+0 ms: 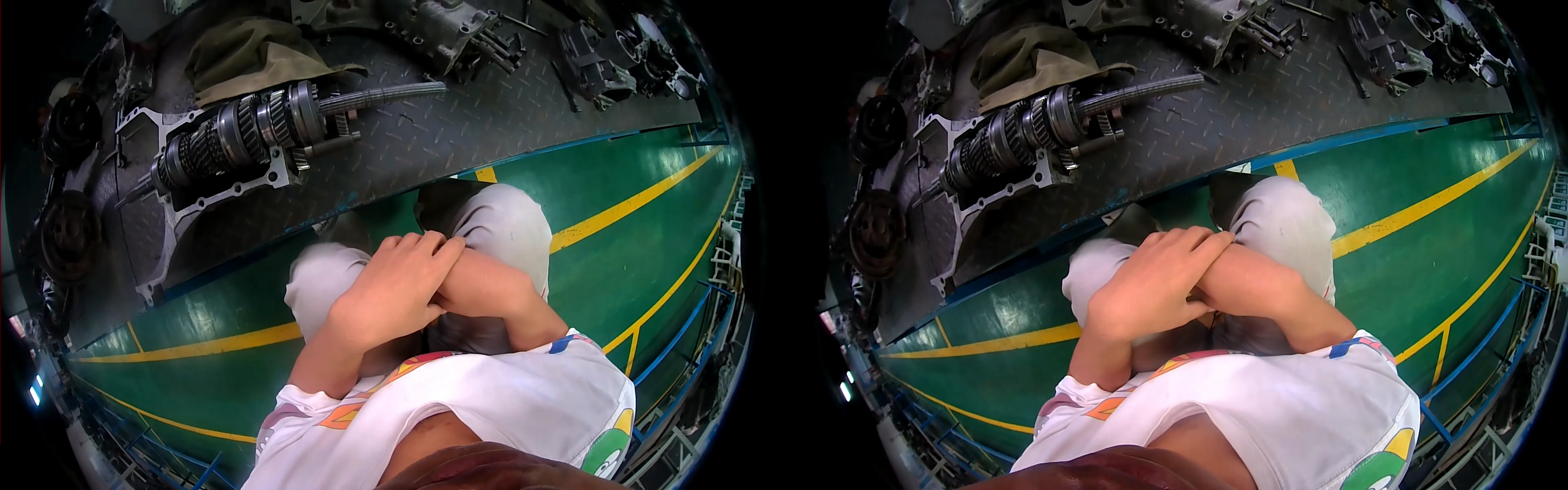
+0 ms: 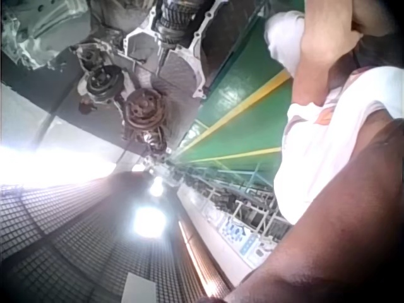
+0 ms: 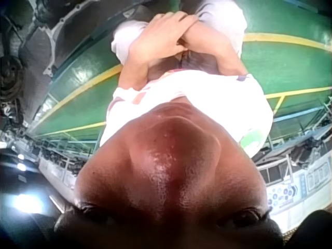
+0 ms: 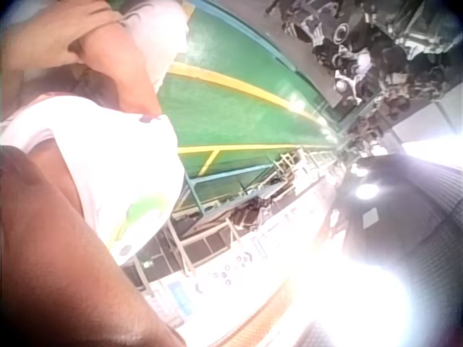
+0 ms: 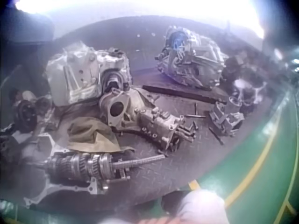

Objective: The person wipes a gear shaft assembly with a cloth, picks up and turns a metal housing part, and then fits and rotates gear components on the shaft assembly by hand.

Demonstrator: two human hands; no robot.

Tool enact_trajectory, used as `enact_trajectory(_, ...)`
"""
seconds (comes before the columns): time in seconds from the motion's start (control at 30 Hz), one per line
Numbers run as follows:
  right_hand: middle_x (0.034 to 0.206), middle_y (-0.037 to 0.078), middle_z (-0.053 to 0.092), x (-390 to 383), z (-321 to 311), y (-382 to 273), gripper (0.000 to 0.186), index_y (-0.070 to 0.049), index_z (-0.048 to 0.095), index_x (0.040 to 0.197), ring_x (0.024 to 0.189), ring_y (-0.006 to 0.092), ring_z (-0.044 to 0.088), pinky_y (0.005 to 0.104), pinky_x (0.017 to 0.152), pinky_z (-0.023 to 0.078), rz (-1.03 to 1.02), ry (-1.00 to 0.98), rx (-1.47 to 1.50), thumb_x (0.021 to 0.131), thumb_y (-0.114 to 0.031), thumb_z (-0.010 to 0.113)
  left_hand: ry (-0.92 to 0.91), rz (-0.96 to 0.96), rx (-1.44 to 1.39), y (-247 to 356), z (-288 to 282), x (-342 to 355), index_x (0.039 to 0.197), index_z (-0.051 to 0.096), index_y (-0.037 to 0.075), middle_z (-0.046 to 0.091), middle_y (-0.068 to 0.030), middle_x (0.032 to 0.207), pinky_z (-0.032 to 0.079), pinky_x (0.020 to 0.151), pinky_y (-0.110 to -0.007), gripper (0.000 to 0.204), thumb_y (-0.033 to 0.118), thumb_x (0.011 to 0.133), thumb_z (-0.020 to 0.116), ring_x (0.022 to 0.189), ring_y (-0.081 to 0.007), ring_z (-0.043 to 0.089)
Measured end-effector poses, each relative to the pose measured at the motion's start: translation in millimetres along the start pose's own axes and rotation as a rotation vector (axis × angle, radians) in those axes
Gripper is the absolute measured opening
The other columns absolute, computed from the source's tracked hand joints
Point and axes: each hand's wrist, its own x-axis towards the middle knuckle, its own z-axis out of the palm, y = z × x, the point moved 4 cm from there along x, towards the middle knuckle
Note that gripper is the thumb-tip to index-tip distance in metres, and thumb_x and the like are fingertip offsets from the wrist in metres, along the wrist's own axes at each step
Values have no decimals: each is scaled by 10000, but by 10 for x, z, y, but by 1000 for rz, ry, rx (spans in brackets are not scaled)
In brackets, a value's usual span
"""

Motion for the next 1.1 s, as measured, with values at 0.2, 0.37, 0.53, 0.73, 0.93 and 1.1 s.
enact_trajectory(0.2,1138,201,788,0,25,16,257,-53,829,1073,1053,408,746,497,896,598,15,-18,-6,828,-126,809,8,4,-3,4,-6,-5,1579,586,68,669,-172,1436,479,1144,-492,873,139,782,935,1317,-394,637)
enact_trajectory(0.37,1146,195,790,-3,13,3,249,-56,833,1090,1066,402,746,498,909,596,1,0,-15,853,-125,796,9,6,-2,8,-1,2,1578,587,70,669,-170,1431,479,1144,-491,873,138,781,935,1315,-393,637)
enact_trajectory(0.53,1172,193,788,0,2,-14,259,-59,833,1119,1084,400,745,495,921,596,-11,-6,-28,874,-123,779,7,3,5,17,-10,1,1584,582,74,667,-172,1431,478,1144,-488,875,139,785,934,1314,-393,637)
enact_trajectory(0.73,1187,192,785,-1,31,11,268,-62,832,1137,1096,398,743,491,932,597,-9,-5,-28,886,-125,764,6,1,5,15,3,-1,1583,581,75,666,-172,1432,478,1144,-488,868,140,792,932,1320,-394,632)
enact_trajectory(0.93,1182,192,785,-4,22,3,261,-61,834,1125,1098,398,744,491,933,597,-15,-2,-36,882,-126,765,5,-1,7,11,9,2,1583,580,77,665,-170,1433,478,1141,-489,867,140,793,933,1316,-394,633)
enact_trajectory(1.1,1179,190,786,-2,27,6,271,-59,835,1124,1096,397,744,489,933,597,3,-12,-32,868,-126,775,4,1,7,9,9,1,1583,580,76,665,-171,1434,479,1142,-488,869,144,793,935,1316,-394,634)
